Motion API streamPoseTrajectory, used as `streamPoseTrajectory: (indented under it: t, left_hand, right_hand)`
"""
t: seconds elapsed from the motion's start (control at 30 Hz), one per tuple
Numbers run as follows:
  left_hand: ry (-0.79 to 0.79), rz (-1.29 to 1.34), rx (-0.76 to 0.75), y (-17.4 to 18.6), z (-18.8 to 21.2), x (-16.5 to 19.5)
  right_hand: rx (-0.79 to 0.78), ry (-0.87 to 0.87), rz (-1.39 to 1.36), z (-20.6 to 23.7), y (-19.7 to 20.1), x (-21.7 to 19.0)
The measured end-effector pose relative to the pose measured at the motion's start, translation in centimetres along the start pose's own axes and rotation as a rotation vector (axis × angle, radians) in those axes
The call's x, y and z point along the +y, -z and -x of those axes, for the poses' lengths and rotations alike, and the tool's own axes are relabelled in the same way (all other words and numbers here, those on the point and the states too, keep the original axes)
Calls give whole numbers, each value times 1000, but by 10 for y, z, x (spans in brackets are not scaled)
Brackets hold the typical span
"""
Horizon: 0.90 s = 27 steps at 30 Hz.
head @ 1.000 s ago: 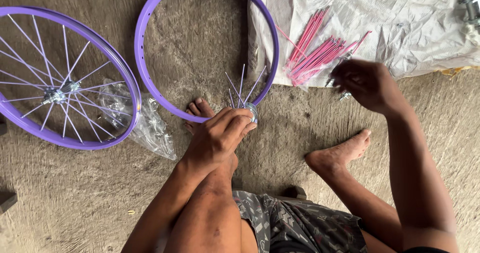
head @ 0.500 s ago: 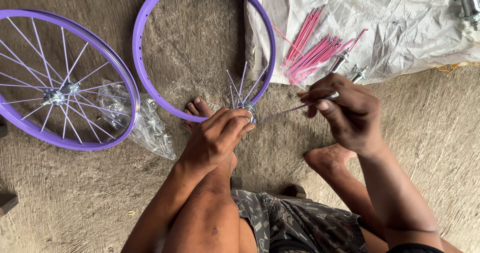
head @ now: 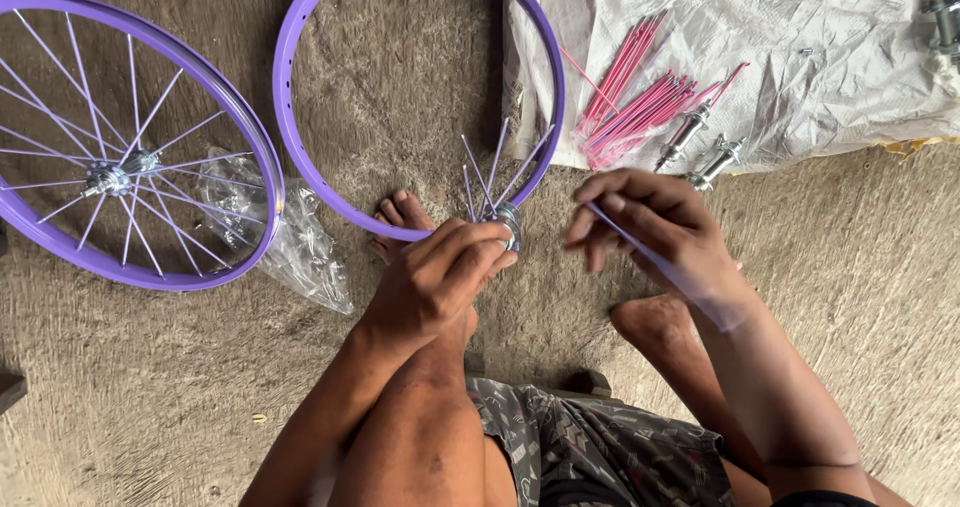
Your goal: The person assembles a bicycle wheel by inserting spokes into the hub and rim, then tightening the nipples by hand. The person works on two purple rims, first completing one wheel and then starting the second.
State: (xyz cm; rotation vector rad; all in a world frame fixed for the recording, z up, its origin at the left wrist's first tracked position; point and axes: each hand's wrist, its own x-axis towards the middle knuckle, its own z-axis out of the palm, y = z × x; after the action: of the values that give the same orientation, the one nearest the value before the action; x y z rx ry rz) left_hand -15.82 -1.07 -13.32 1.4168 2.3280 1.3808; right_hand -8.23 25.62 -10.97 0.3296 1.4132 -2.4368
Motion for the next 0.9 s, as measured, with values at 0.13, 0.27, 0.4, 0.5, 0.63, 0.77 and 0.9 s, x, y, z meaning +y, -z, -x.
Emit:
streamPoseTrajectory:
  t: [0.13, 0.27, 0.4, 0.5, 0.63, 0.77, 0.9]
  left_hand:
    - [-82, -42, 16, 2, 0, 3]
    - [-158, -95, -5, 10, -3, 6]
    - [-123, -87, -22, 10, -6, 9]
    - [-97, -78, -24, 8, -6, 11]
    - [-83, -81, -40, 4, -4, 10]
    - [-84, -73, -52, 2, -4, 9]
    - [-46, -40, -73, 4, -5, 10]
  right_hand:
    - [-38, 86, 173, 5, -10, 7]
    - [151, 96, 588, 12, -21, 12]
    - [66, 240, 829, 9, -31, 8]
    - [-18, 345, 970, 7, -40, 0]
    - [-106, 249, 1109, -1, -48, -9]
    - [-161, 346, 1198, -5, -52, -13]
    - [-264, 420, 1345, -10, -51, -13]
